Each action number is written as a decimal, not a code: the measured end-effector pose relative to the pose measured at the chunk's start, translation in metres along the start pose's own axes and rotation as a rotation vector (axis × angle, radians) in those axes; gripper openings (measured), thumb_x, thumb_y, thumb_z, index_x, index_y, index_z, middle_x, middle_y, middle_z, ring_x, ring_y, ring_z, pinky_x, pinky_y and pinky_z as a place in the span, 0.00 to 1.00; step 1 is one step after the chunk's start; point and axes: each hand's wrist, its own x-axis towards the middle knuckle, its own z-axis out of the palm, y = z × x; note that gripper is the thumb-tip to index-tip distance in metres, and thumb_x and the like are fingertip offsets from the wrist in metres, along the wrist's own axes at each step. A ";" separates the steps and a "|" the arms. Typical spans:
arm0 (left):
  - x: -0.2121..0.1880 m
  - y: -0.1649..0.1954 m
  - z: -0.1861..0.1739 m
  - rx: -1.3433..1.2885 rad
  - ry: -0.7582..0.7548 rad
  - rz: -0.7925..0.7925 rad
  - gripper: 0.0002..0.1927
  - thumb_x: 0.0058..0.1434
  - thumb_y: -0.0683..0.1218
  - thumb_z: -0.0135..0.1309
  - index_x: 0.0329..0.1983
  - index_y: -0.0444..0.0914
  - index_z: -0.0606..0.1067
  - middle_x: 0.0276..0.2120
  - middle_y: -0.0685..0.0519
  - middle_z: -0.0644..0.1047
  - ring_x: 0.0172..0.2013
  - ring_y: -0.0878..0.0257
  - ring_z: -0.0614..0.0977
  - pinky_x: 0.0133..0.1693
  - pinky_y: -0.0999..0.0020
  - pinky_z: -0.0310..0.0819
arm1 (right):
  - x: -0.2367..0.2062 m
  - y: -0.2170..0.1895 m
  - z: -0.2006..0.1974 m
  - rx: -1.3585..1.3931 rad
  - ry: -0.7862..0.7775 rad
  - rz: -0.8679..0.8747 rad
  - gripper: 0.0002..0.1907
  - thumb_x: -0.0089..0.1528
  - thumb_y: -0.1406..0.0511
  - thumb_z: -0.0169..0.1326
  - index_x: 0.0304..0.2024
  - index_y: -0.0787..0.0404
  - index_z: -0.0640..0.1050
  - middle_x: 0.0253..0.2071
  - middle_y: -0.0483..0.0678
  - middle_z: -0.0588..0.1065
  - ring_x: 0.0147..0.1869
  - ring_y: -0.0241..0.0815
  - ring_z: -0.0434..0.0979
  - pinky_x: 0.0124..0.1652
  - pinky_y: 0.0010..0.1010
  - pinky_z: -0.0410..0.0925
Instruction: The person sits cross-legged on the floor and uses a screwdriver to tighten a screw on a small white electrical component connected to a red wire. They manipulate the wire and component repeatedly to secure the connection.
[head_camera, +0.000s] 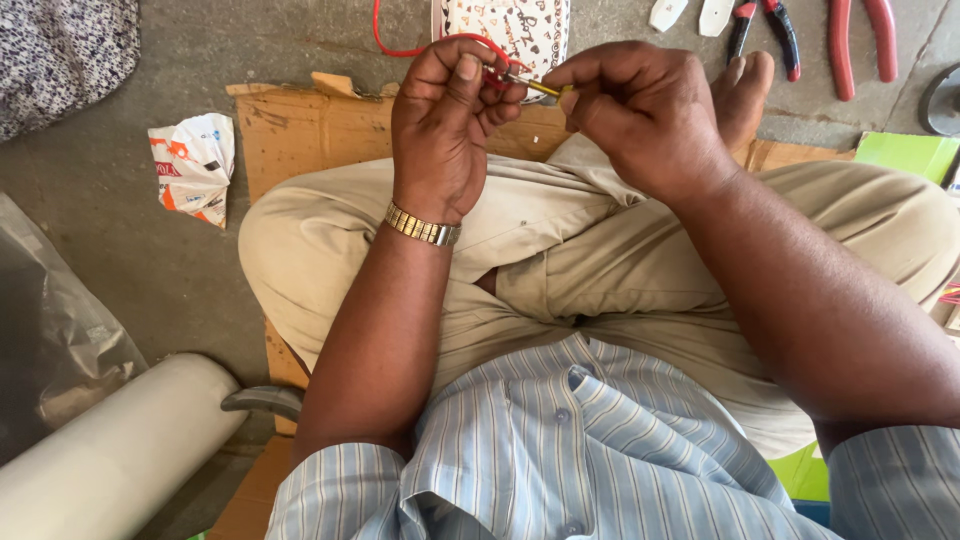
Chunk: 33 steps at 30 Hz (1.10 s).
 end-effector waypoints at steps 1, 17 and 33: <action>0.000 0.000 0.000 0.002 -0.004 -0.002 0.09 0.75 0.48 0.53 0.49 0.37 0.75 0.43 0.53 0.80 0.41 0.62 0.84 0.44 0.67 0.81 | 0.000 0.001 0.000 0.021 -0.006 -0.006 0.12 0.68 0.76 0.51 0.52 0.68 0.81 0.39 0.47 0.80 0.41 0.29 0.78 0.43 0.21 0.72; -0.003 -0.001 0.000 0.109 -0.015 0.037 0.10 0.75 0.49 0.54 0.49 0.37 0.76 0.41 0.52 0.81 0.41 0.63 0.84 0.44 0.68 0.81 | -0.003 -0.017 0.002 -0.031 -0.046 0.072 0.09 0.68 0.72 0.56 0.50 0.67 0.81 0.32 0.40 0.74 0.32 0.23 0.65 0.31 0.18 0.60; -0.003 -0.001 0.001 0.088 -0.015 0.074 0.10 0.75 0.48 0.54 0.50 0.37 0.76 0.41 0.52 0.82 0.41 0.63 0.85 0.44 0.67 0.83 | 0.001 -0.004 -0.001 -0.019 -0.063 0.004 0.10 0.70 0.73 0.57 0.53 0.67 0.81 0.34 0.42 0.77 0.36 0.24 0.71 0.36 0.19 0.66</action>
